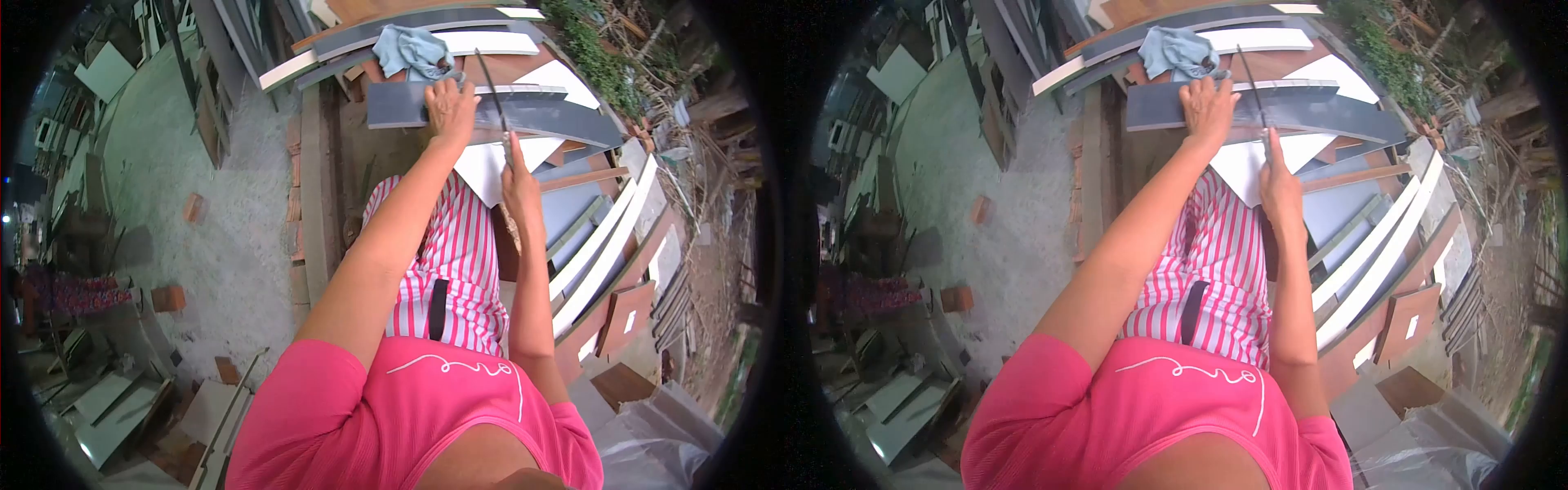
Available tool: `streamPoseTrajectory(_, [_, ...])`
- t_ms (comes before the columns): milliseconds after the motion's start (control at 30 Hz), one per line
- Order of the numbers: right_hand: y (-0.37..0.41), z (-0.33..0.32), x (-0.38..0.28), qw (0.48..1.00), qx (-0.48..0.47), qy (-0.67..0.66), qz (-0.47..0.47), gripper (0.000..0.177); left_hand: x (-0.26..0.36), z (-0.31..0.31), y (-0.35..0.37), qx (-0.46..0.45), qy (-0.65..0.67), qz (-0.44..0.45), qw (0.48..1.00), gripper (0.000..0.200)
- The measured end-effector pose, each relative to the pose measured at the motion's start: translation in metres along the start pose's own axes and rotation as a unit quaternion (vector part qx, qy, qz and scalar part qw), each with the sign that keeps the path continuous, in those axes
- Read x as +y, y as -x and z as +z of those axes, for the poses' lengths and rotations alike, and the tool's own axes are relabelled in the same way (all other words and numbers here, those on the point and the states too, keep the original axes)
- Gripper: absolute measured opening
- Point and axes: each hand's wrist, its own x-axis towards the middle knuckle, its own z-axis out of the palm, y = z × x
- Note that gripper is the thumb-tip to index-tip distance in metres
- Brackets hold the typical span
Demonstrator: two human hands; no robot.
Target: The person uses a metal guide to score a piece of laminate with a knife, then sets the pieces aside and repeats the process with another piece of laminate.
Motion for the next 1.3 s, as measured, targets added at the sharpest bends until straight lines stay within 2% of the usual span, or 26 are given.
streamPoseTrajectory(133, [0.004, 0.002, -0.004, 0.999, -0.006, -0.007, 0.031, 0.063, -0.001, 0.000, -0.004, -0.005, -0.004, 0.003, 1.000, 0.022])
streamPoseTrajectory(300, [0.069, 0.009, 0.015, 0.994, -0.016, -0.015, 0.103, 0.061, -0.003, -0.002, -0.003, -0.009, 0.004, 0.005, 1.000, 0.023])
streamPoseTrajectory(433, [0.097, 0.011, 0.024, 0.996, 0.009, -0.031, 0.086, 0.060, -0.005, -0.002, 0.001, -0.011, 0.002, 0.008, 1.000, 0.023])
streamPoseTrajectory(500, [0.089, -0.003, 0.006, 0.982, -0.043, -0.042, 0.178, 0.059, -0.006, 0.000, -0.002, -0.002, 0.006, 0.011, 1.000, 0.022])
streamPoseTrajectory(567, [0.083, -0.006, 0.006, 0.980, -0.040, -0.055, 0.187, 0.058, -0.005, 0.003, -0.005, -0.002, -0.009, -0.005, 1.000, 0.022])
streamPoseTrajectory(667, [0.084, -0.009, 0.010, 0.986, -0.034, -0.021, 0.162, 0.059, -0.003, 0.000, -0.006, -0.020, -0.012, -0.009, 1.000, 0.023])
streamPoseTrajectory(733, [0.092, -0.014, 0.009, 0.997, 0.022, -0.027, 0.064, 0.059, -0.003, -0.003, -0.004, -0.017, -0.014, -0.001, 1.000, 0.023])
streamPoseTrajectory(767, [0.092, -0.022, 0.002, 0.997, 0.020, -0.027, 0.064, 0.059, -0.004, -0.004, -0.003, -0.015, -0.016, 0.006, 1.000, 0.023])
streamPoseTrajectory(833, [0.093, -0.040, -0.016, 0.983, 0.035, -0.107, 0.147, 0.059, -0.004, -0.002, -0.003, -0.019, -0.023, 0.004, 1.000, 0.024])
streamPoseTrajectory(900, [0.085, -0.038, -0.021, 0.979, 0.051, -0.128, 0.150, 0.059, -0.002, -0.002, -0.003, -0.020, -0.024, 0.005, 0.999, 0.024])
streamPoseTrajectory(967, [0.074, -0.027, -0.024, 0.995, 0.041, -0.070, 0.062, 0.059, -0.002, -0.006, -0.003, -0.030, -0.021, -0.002, 0.999, 0.026])
streamPoseTrajectory(1000, [0.069, -0.019, -0.021, 0.997, 0.031, -0.041, 0.059, 0.059, -0.002, -0.008, -0.003, -0.026, -0.020, 0.000, 0.999, 0.026])
streamPoseTrajectory(1133, [0.060, -0.006, -0.024, 0.993, -0.036, -0.070, 0.088, 0.061, -0.009, -0.010, -0.003, -0.033, 0.020, 0.012, 0.999, 0.024])
streamPoseTrajectory(1300, [0.066, 0.001, -0.012, 0.997, 0.017, -0.072, 0.013, 0.061, -0.002, -0.004, -0.008, -0.069, 0.043, 0.018, 0.997, 0.023])
